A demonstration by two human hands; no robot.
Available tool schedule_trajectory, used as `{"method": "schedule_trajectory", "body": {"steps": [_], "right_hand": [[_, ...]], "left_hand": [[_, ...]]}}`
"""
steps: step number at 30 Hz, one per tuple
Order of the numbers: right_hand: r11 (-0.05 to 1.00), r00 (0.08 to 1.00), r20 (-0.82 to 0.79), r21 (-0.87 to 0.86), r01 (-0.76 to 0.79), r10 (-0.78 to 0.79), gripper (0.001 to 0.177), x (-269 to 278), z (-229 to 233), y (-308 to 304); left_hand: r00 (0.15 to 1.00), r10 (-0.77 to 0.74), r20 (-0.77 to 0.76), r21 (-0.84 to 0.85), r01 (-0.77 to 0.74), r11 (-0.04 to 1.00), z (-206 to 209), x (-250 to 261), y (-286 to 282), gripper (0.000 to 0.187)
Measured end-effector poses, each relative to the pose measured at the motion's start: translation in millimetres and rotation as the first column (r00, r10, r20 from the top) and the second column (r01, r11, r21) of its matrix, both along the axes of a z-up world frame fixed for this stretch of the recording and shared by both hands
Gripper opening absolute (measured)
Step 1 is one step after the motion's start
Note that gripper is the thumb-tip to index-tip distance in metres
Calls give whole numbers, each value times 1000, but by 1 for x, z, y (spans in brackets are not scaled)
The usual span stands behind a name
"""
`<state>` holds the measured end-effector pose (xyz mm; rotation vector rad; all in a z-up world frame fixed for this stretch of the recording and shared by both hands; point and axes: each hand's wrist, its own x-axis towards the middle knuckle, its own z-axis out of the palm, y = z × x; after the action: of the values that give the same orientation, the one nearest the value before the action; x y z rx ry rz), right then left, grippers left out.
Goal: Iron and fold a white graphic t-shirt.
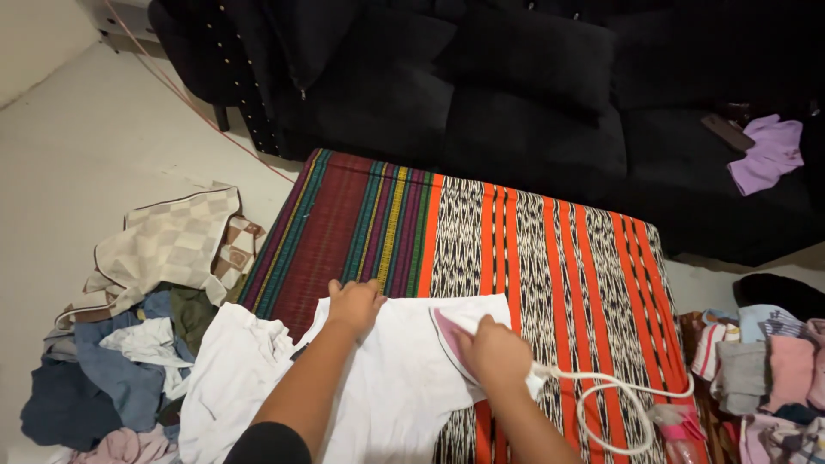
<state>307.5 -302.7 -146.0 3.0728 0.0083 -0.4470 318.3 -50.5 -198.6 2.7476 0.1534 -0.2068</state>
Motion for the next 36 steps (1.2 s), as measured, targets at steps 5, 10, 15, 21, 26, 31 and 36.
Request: {"method": "schedule_trajectory", "body": {"steps": [5,10,15,21,26,31,36], "right_hand": [[975,964,259,222,-6,-53,50,29,-9,30],[981,991,130,193,-13,-12,51,-9,-9,20],[993,998,61,120,9,-17,52,-38,3,21],[982,980,193,190,11,-48,49,12,-15,55],[982,991,102,176,73,-92,52,-4,-11,58],[990,993,63,112,90,-98,53,-49,-10,28],[988,989,115,135,73,-89,51,-22,-9,49]], "left_hand": [[993,115,-12,4,-115,993,-20,-4,8,23],[989,139,44,-93,-135,986,-54,-4,19,21],[993,88,74,-202,-72,977,-68,-3,34,20],[925,117,362,-356,21,934,-80,-15,34,11],[936,145,320,-361,-21,932,-59,-20,33,12],[895,140,424,-356,23,934,-70,-17,34,11],[899,128,418,-332,20,943,-64,-23,30,12]]}}
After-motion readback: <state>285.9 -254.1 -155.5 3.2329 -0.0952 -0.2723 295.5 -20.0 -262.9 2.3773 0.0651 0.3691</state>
